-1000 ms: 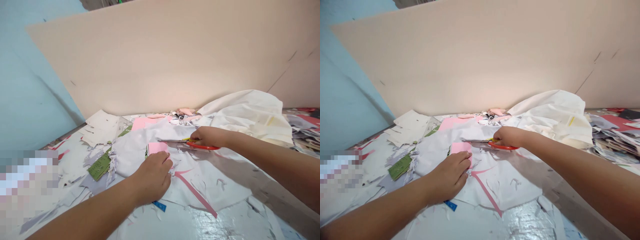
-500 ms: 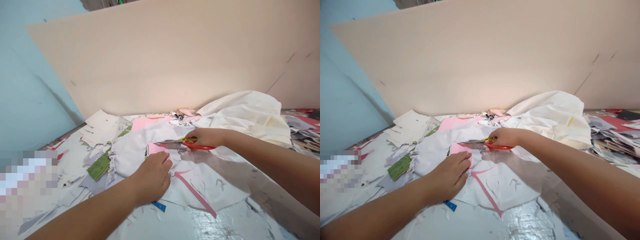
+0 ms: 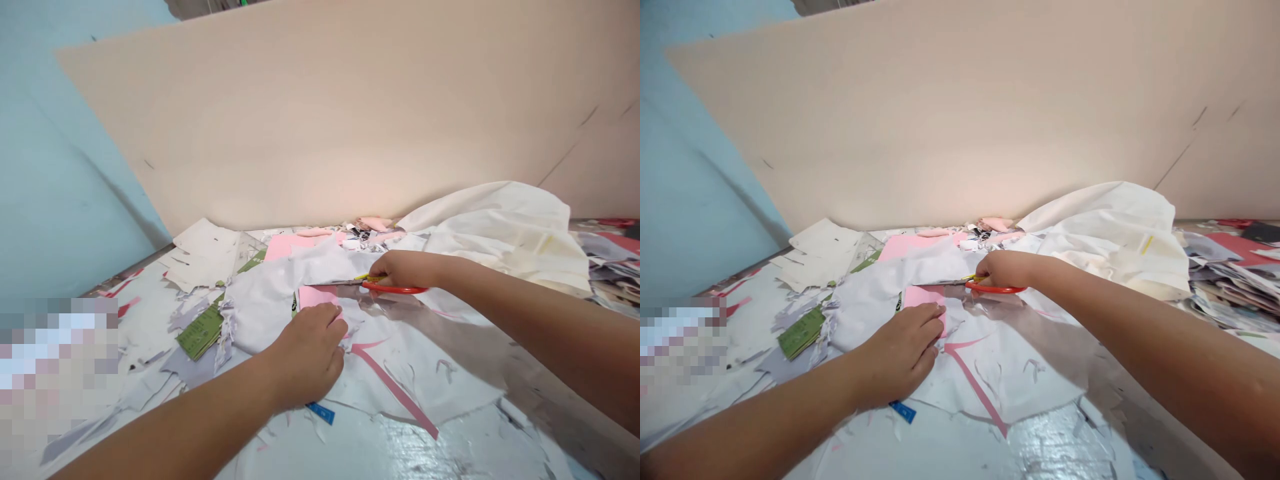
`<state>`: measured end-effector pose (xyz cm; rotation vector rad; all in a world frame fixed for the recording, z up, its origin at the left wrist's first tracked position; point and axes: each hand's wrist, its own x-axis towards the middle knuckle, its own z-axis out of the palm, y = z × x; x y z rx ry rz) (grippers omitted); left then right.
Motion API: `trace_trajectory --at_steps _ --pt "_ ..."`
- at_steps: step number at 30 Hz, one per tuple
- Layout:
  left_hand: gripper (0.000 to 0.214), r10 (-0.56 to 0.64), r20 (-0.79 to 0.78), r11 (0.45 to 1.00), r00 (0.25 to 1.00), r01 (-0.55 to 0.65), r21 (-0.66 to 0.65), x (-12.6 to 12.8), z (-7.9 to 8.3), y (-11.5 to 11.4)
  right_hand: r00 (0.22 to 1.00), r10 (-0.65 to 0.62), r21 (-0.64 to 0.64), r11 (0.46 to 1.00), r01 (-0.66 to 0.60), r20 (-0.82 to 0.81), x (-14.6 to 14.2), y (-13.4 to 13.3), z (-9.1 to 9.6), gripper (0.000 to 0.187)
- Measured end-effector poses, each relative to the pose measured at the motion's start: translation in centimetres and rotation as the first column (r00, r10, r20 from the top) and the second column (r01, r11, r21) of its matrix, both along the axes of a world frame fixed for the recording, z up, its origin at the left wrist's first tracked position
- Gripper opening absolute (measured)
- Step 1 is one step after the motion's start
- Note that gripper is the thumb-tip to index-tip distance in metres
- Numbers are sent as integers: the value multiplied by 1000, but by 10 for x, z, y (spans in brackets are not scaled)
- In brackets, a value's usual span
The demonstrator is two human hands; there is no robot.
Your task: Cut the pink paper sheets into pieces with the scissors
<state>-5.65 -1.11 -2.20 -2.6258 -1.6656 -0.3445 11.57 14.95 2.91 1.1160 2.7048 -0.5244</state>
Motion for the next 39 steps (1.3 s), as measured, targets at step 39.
trace_trajectory --at_steps 39 --pt "11 2 -9 1000 1000 -2 8 -2 -4 1 992 121 -58 991 -119 30 -26 5 7 42"
